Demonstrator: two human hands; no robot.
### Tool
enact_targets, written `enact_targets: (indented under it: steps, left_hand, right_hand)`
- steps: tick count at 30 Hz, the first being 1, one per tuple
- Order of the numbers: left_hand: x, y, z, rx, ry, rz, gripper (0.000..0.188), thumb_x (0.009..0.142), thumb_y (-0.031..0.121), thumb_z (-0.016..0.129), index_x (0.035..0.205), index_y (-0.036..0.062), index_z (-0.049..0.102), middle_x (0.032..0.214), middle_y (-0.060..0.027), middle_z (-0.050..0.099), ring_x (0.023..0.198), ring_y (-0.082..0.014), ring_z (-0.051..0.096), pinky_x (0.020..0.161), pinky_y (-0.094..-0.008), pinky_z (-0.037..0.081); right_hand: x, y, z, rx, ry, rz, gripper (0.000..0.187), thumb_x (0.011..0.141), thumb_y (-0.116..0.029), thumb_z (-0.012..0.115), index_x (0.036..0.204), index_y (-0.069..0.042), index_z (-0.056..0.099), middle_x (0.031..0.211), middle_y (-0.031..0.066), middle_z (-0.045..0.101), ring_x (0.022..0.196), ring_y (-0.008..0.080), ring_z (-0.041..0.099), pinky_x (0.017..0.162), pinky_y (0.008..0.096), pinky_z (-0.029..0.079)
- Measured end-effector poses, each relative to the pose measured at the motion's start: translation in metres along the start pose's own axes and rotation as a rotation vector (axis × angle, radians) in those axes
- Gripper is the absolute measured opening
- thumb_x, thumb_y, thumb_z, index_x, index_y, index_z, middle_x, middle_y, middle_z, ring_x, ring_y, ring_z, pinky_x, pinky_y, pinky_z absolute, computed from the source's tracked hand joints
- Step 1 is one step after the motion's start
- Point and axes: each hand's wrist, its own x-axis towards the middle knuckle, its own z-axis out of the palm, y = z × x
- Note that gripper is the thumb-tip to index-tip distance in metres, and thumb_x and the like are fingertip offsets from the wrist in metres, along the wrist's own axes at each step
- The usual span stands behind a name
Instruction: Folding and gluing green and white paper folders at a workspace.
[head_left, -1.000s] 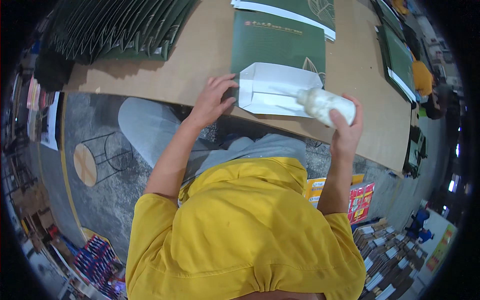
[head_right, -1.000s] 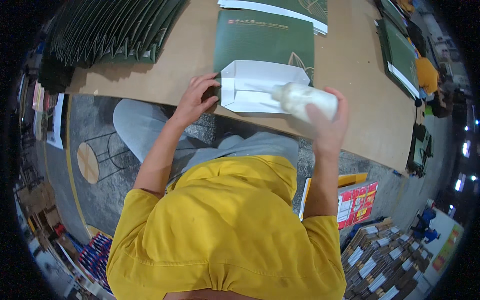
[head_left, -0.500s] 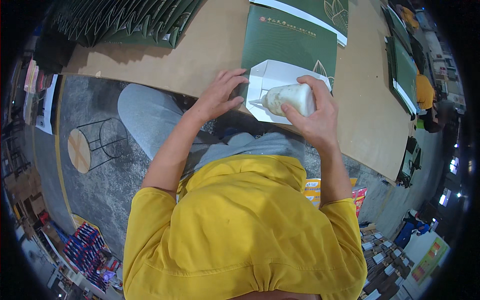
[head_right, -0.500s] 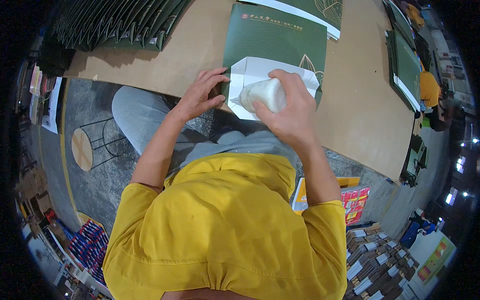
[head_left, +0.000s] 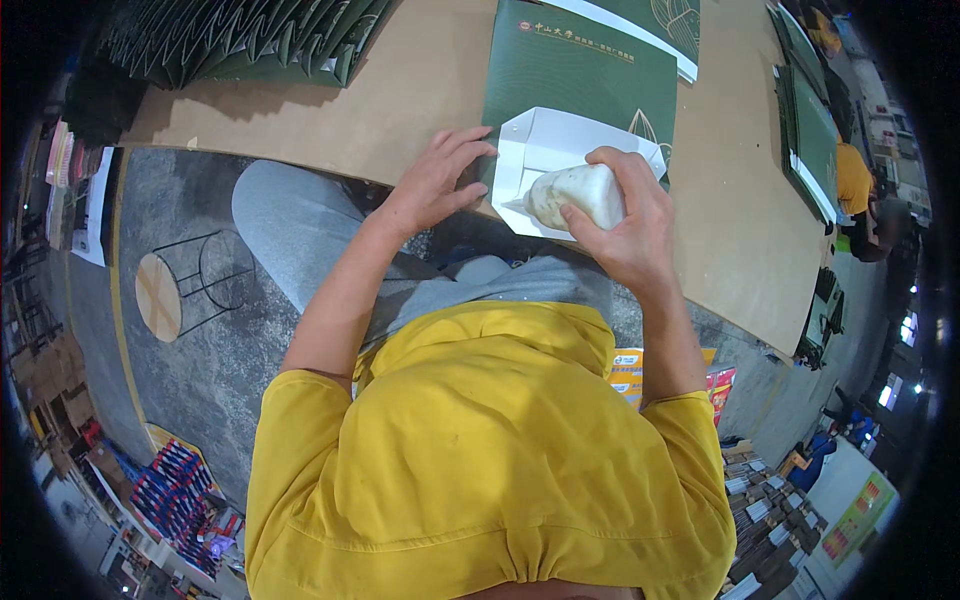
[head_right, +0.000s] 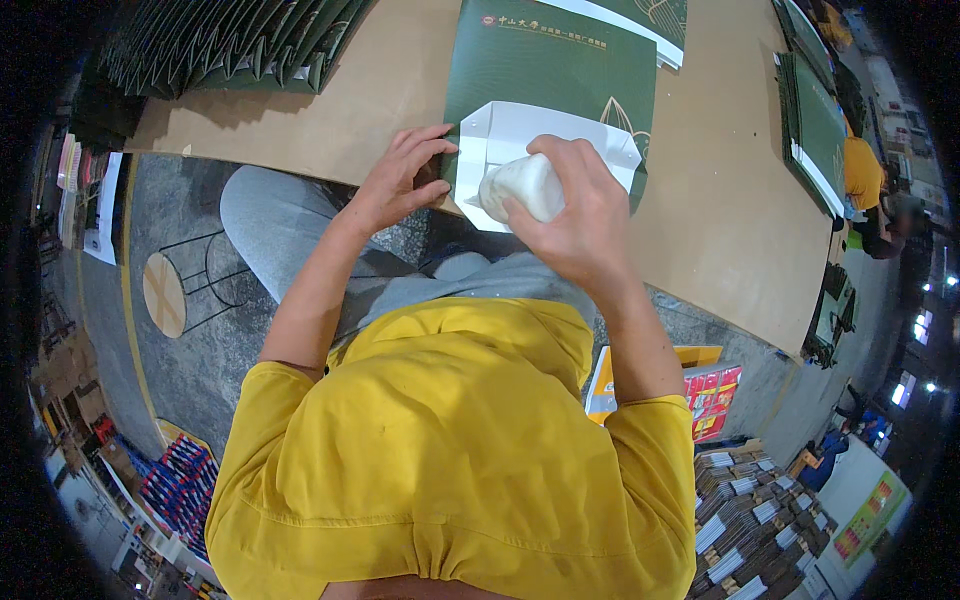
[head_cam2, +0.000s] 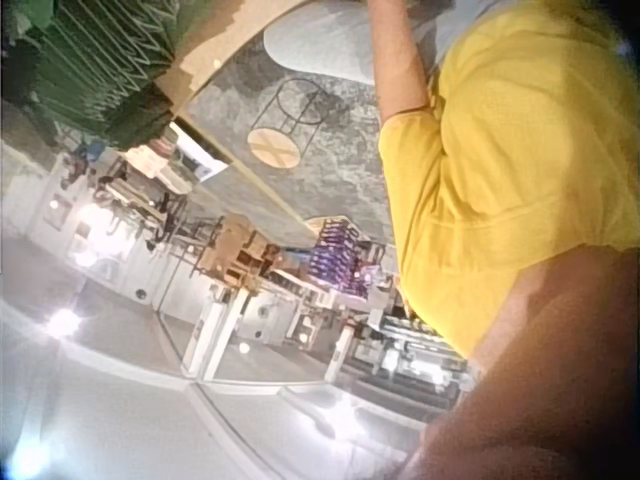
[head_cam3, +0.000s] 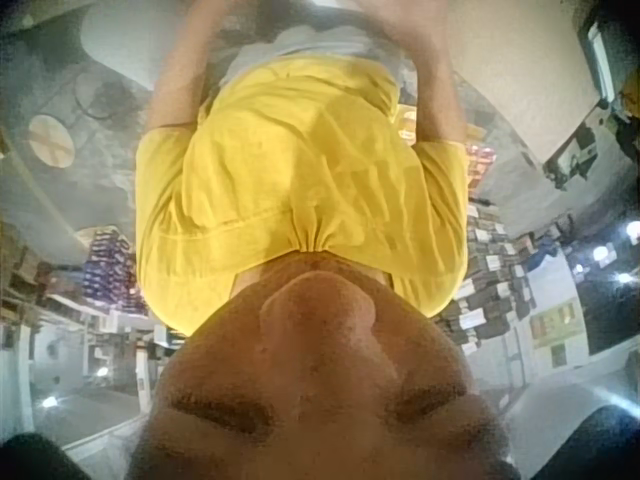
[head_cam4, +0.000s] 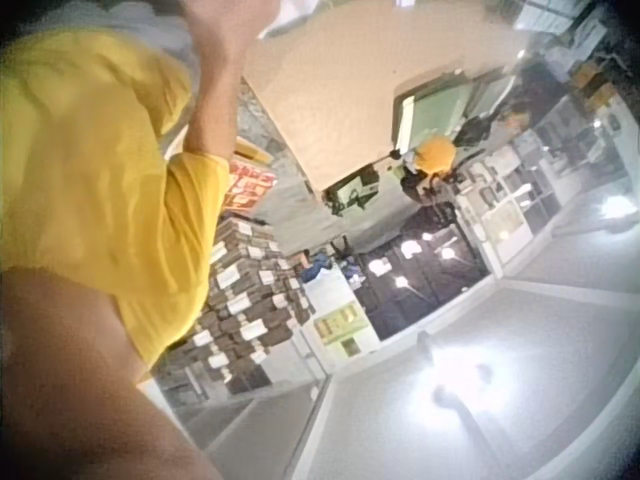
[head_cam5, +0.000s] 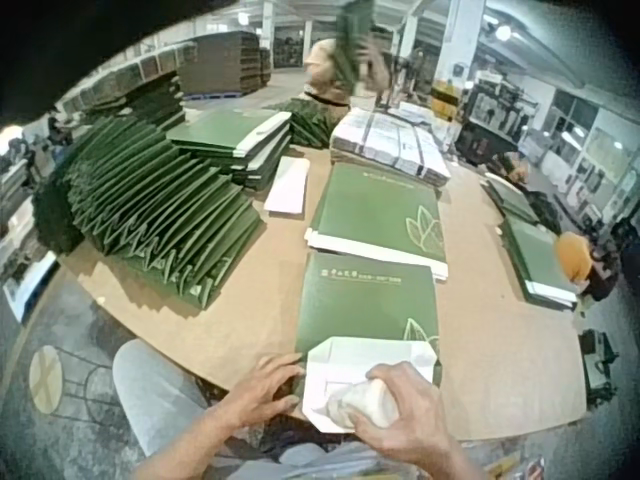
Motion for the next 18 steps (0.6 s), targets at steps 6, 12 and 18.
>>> enact_targets:
  steps: [6, 12, 18]
  left_hand:
    - [0.001, 0.002, -0.001, 0.002, -0.001, -0.011, 0.05, 0.072, 0.01, 0.07, 0.119, 0.011, 0.053, 0.136, -0.0088, 0.046, 0.122, -0.032, 0.04, 0.103, -0.0399, 0.036]
    - [0.001, 0.003, -0.003, -0.021, 0.002, -0.016, 0.048, 0.072, 0.012, 0.069, 0.118, 0.0098, 0.053, 0.136, -0.0101, 0.046, 0.122, -0.0333, 0.04, 0.103, -0.0409, 0.036]
    - [0.0, 0.005, -0.003, -0.027, 0.003, -0.026, 0.047, 0.072, 0.012, 0.069, 0.117, 0.0091, 0.053, 0.135, -0.0113, 0.046, 0.122, -0.0343, 0.04, 0.103, -0.0412, 0.035]
  right_hand:
    - [-0.011, -0.001, -0.008, 0.013, -0.022, 0.091, 0.046, 0.061, -0.009, 0.076, 0.103, -0.006, 0.058, 0.094, 0.0122, 0.059, 0.083, 0.0287, 0.06, 0.074, 0.0355, 0.049]
    - [-0.019, 0.001, -0.012, 0.04, -0.004, 0.063, 0.044, 0.061, -0.007, 0.076, 0.101, -0.005, 0.058, 0.093, 0.0123, 0.059, 0.082, 0.0282, 0.06, 0.073, 0.0349, 0.049]
    - [-0.027, 0.005, -0.014, 0.03, 0.011, 0.041, 0.044, 0.061, -0.006, 0.076, 0.101, -0.005, 0.058, 0.092, 0.0126, 0.059, 0.081, 0.0282, 0.06, 0.072, 0.0349, 0.049]
